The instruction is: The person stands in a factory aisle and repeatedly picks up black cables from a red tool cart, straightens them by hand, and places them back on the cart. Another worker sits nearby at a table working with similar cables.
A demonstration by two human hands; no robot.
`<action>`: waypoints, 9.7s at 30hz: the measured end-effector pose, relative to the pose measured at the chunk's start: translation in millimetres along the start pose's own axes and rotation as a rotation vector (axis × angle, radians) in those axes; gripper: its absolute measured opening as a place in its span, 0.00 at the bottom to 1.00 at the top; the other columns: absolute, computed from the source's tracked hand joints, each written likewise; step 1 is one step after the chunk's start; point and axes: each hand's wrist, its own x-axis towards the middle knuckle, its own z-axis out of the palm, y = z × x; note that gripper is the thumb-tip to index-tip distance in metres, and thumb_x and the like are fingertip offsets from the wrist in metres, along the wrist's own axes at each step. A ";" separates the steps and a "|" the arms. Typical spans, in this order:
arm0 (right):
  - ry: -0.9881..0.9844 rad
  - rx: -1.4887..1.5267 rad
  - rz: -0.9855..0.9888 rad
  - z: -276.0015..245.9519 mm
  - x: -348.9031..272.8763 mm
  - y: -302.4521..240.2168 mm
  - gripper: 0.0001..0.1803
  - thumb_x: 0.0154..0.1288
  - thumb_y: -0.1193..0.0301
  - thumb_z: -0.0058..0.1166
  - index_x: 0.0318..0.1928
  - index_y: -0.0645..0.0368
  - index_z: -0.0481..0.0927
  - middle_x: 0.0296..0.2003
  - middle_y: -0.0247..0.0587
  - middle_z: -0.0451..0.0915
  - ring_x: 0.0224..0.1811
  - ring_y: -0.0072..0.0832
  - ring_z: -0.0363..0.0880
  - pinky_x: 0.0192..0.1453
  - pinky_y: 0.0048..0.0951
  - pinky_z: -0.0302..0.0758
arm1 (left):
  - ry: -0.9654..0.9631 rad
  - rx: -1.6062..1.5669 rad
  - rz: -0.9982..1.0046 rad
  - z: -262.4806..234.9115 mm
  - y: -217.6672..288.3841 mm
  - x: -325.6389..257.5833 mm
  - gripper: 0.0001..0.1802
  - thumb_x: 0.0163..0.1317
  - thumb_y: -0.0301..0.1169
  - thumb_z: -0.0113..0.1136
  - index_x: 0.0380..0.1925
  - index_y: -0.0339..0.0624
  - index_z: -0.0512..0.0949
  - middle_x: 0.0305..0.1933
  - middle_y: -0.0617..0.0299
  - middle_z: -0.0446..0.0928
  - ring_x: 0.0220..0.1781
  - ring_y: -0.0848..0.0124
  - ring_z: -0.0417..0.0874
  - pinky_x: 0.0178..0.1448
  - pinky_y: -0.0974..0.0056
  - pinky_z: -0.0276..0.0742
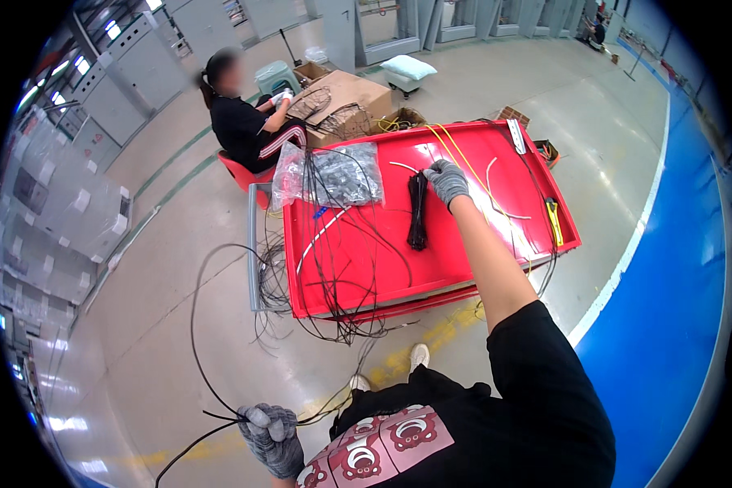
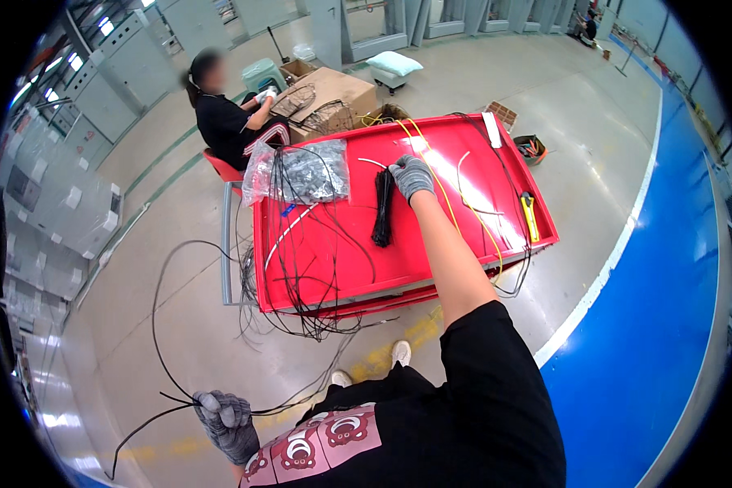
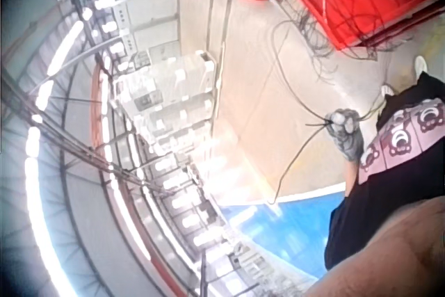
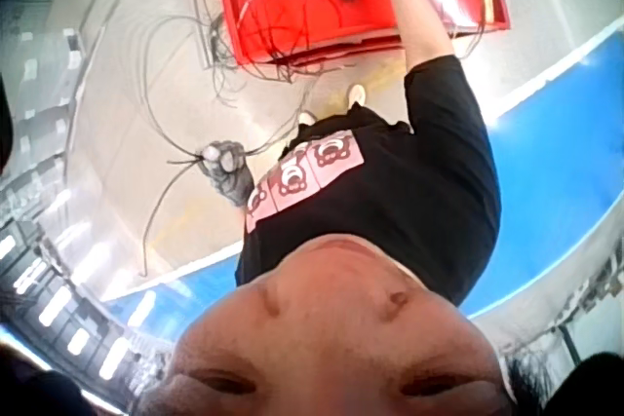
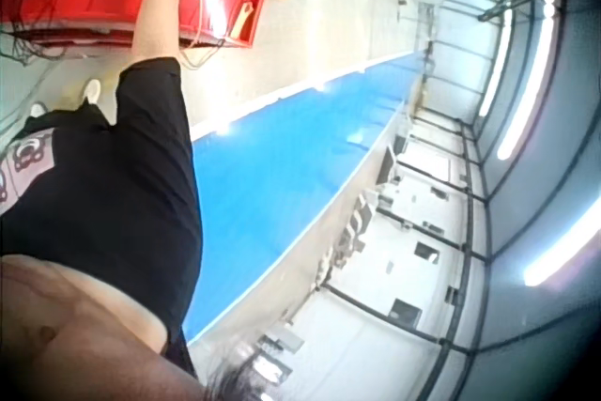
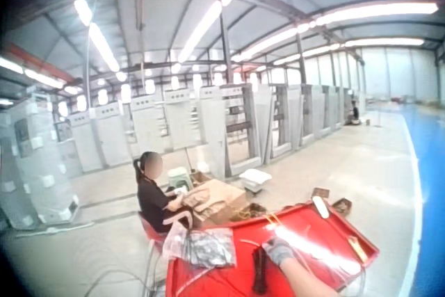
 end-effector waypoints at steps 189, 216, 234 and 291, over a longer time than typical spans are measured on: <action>-0.225 1.335 0.209 -104.6 -525.2 -127.5 0.06 0.62 0.81 0.50 0.33 0.58 0.67 0.31 0.42 0.76 0.31 0.30 0.80 0.33 0.29 0.81 | -0.344 0.189 -0.355 -8.7 -36.6 -145.0 0.16 0.66 0.38 0.53 0.46 0.39 0.75 0.26 0.70 0.74 0.21 0.85 0.68 0.23 0.79 0.61; -0.297 0.474 -0.356 -127.8 -532.3 -173.4 0.04 0.56 0.76 0.58 0.28 0.62 0.76 0.19 0.37 0.74 0.20 0.20 0.73 0.26 0.23 0.70 | -0.310 0.752 -0.014 -10.2 -43.5 -144.8 0.12 0.66 0.29 0.49 0.47 0.37 0.76 0.27 0.66 0.75 0.23 0.83 0.70 0.27 0.75 0.70; 0.003 0.436 -0.501 -113.0 -527.3 -166.3 0.10 0.57 0.72 0.57 0.39 0.60 0.75 0.30 0.44 0.77 0.30 0.37 0.77 0.35 0.32 0.75 | -0.448 1.326 0.468 -2.9 -50.9 -144.0 0.14 0.59 0.23 0.49 0.46 0.39 0.73 0.41 0.46 0.74 0.37 0.50 0.79 0.38 0.55 0.76; -1.029 0.411 -0.439 -24.4 -509.5 -68.4 0.20 0.65 0.63 0.51 0.52 0.63 0.72 0.34 0.45 0.78 0.34 0.31 0.74 0.42 0.30 0.73 | -0.335 -0.435 0.081 -151.9 202.7 44.9 0.15 0.62 0.30 0.49 0.17 0.47 0.62 0.13 0.70 0.52 0.15 0.77 0.53 0.21 0.70 0.54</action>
